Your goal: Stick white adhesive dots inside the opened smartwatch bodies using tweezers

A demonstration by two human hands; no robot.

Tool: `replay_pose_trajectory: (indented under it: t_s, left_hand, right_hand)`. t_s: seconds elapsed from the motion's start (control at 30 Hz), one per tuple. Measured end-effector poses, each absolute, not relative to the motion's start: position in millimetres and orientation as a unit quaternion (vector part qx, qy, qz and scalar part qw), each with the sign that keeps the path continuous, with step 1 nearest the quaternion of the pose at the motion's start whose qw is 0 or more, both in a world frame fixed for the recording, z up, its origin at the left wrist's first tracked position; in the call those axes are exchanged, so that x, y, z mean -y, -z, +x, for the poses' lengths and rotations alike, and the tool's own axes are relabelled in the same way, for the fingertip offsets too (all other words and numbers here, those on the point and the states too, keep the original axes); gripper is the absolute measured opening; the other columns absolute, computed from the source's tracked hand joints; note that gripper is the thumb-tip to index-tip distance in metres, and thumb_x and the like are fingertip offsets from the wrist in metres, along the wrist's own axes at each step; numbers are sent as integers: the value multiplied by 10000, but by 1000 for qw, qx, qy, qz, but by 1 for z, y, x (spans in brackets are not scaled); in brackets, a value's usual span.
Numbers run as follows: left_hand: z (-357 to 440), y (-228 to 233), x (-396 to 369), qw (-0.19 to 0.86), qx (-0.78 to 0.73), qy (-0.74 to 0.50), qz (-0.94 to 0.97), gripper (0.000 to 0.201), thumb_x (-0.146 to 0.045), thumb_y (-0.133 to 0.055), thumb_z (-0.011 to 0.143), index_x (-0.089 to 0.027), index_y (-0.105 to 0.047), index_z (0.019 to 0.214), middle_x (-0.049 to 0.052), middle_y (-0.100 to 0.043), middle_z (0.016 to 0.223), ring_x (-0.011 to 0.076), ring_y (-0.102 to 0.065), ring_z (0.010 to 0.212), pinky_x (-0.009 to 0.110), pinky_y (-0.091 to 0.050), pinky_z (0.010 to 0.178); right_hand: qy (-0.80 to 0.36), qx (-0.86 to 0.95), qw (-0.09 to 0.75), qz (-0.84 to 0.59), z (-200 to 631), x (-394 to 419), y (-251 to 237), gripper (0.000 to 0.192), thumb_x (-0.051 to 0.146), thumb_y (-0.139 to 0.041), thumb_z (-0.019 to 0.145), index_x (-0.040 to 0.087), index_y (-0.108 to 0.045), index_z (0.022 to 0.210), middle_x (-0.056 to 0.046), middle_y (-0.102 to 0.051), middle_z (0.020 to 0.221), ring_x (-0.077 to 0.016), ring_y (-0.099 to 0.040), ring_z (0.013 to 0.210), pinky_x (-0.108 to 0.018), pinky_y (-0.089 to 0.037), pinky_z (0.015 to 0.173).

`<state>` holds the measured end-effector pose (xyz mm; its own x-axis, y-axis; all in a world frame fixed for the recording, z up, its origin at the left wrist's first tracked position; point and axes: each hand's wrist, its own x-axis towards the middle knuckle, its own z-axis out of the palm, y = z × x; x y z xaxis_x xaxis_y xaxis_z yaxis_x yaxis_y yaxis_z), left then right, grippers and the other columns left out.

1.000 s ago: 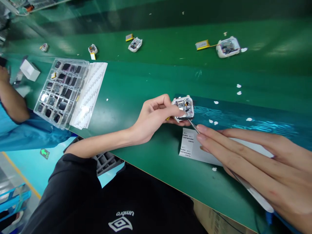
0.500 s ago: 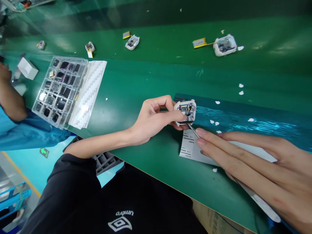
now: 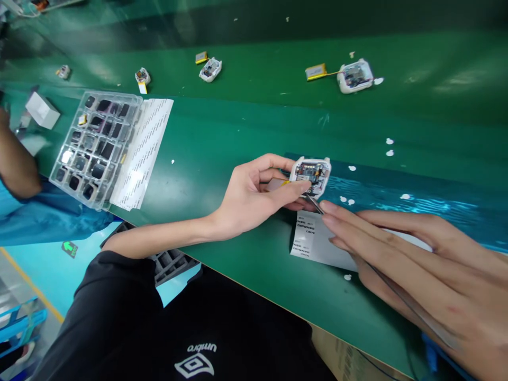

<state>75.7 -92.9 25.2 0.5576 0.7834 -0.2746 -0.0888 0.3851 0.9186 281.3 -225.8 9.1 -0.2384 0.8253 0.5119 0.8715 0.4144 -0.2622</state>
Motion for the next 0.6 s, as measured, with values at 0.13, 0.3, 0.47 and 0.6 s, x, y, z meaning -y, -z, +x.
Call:
replay_pose_trajectory:
  t_s: [0.13,0.3,0.47,0.6]
  left_hand:
    - [76,-23,94,739,-364,-298,482,436,-374,-912,761,-156,-651,1033,-32,-759,784,125,-781,677,226,-674,687]
    - [75,-24,94,740,-370,-287,483,463,-411,-917,756,-160,-657,1045,-4,-785,852,139,-789,694,254,-684,710]
    - [73,-8,88,700,-348,-299,547,442,-417,-875,805,-165,-646,1088,-11,-766,827,127,-768,700,251,-652,711]
    - [65,14,61,444,-283,-340,779,294,-403,-712,960,-160,-701,1124,47,-796,952,125,-722,728,263,-590,682]
  right_hand:
    - [39,823,296,-484,282,221,-14,533,299,-407,1114,256,-430,1644,-17,-754,1362,-225,-728,1188,-372,-663,847]
    - [43,815,305,-491,282,219,-12,529,284,-436,1109,282,-440,1638,-7,-761,1350,-209,-732,1192,-345,-653,718]
    - [63,814,293,-497,284,220,-13,534,297,-444,1108,310,-430,1642,5,-766,1333,-223,-743,1163,-366,-647,723]
    - [80,831,275,-477,289,223,-13,563,259,-448,1091,263,-412,1653,-18,-752,1357,-249,-734,1198,-416,-649,789]
